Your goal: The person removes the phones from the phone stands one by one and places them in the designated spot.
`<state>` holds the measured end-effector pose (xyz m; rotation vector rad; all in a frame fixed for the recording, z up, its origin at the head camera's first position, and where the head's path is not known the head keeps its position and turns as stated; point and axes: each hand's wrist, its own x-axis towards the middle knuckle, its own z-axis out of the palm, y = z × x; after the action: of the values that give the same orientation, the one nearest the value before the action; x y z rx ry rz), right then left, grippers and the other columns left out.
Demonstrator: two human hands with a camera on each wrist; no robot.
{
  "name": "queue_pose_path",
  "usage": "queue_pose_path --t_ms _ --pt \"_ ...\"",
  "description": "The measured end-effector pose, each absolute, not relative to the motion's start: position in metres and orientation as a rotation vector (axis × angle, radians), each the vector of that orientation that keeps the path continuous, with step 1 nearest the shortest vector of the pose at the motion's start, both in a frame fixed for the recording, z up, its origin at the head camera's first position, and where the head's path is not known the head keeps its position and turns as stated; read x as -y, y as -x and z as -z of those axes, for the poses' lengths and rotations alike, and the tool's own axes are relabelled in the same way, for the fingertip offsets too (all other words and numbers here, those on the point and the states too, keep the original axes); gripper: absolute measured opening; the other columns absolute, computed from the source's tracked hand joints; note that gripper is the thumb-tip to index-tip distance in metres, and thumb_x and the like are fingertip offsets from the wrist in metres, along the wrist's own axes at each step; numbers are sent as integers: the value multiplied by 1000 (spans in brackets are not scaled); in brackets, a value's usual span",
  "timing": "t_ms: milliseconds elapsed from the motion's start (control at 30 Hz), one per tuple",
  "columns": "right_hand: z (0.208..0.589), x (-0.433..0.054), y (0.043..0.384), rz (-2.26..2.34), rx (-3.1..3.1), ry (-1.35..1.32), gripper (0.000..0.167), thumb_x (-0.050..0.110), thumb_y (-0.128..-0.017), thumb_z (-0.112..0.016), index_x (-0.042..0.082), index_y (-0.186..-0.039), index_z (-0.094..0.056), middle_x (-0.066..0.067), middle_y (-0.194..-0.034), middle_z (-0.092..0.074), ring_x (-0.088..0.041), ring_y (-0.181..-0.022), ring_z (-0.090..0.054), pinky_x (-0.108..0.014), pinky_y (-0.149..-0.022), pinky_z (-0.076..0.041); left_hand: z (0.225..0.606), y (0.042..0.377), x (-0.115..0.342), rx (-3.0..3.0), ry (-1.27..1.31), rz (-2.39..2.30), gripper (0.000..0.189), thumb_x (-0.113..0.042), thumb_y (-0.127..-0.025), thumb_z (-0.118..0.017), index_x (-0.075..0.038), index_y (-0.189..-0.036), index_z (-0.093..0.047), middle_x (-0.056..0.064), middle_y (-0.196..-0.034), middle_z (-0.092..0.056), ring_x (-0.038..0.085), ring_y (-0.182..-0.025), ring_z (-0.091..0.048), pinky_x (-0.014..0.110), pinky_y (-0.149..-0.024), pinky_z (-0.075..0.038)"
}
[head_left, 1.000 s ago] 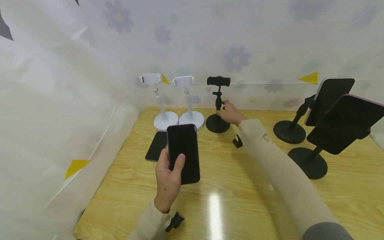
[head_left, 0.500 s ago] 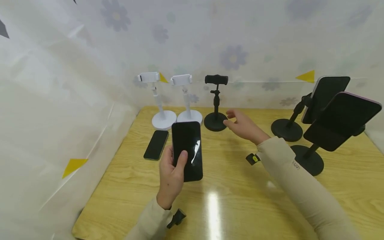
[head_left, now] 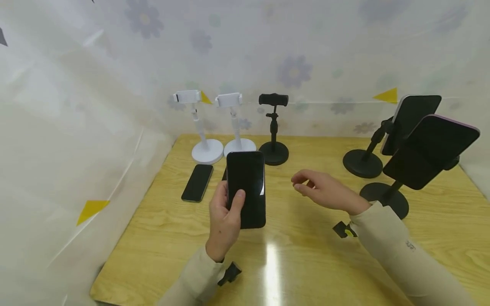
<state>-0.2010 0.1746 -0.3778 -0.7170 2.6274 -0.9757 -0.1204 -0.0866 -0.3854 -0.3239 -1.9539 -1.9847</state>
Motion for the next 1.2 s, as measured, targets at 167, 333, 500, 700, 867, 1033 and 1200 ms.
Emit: queue_pose_path --t_ms 167,333,500,700,867,1033,1200 --pt "387 -182 193 952 -2594 749 32 28 -103 -53 7 -126 -59 -13 -120 -66 -18 -91 -65 -30 -74 -54 386 124 80 1943 390 1983 19 -4 -100 -47 8 -115 -50 27 -112 -67 5 -92 -70 31 -77 -61" --pt "391 -191 187 968 -2578 744 33 29 -103 -52 6 -126 -59 -15 -121 -65 -18 -93 -65 -30 -75 -54 389 133 72 1939 392 1971 18 -5 -100 -47 6 -113 -52 26 -106 -68 6 -86 -70 31 -72 -61" --pt "393 -199 180 976 -2575 712 33 28 -103 -52 5 -127 -59 -15 -121 -65 -18 -91 -65 -29 -73 -53 396 148 65 2016 344 1948 19 -10 -101 -48 4 -113 -54 25 -101 -70 11 -81 -71 28 -68 -60" --pt "395 -208 176 991 -2563 699 33 28 -104 -51 6 -127 -58 -16 -123 -64 -20 -92 -66 -29 -73 -53 406 166 59 2153 227 1892 21 -14 -101 -50 -1 -116 -57 19 -107 -72 26 -91 -73 31 -73 -60" --pt "398 -210 174 999 -2554 678 32 28 -104 -52 7 -127 -58 -16 -124 -63 -22 -93 -66 -29 -74 -53 417 182 58 2337 128 1782 23 -20 -101 -51 -4 -115 -59 15 -102 -70 23 -88 -70 33 -73 -57" --pt "399 -210 173 1003 -2543 681 34 28 -104 -52 5 -127 -58 -17 -124 -63 -20 -91 -65 -27 -71 -52 426 199 56 2589 76 1594 26 -25 -103 -48 -4 -114 -57 13 -91 -63 22 -79 -58 32 -69 -47" --pt "400 -213 172 1007 -2537 691 35 29 -104 -51 4 -128 -57 -18 -124 -63 -20 -91 -65 -27 -71 -52 436 211 55 2748 57 1524 30 -26 -104 -45 -2 -118 -55 13 -93 -61 25 -81 -56 35 -70 -45"
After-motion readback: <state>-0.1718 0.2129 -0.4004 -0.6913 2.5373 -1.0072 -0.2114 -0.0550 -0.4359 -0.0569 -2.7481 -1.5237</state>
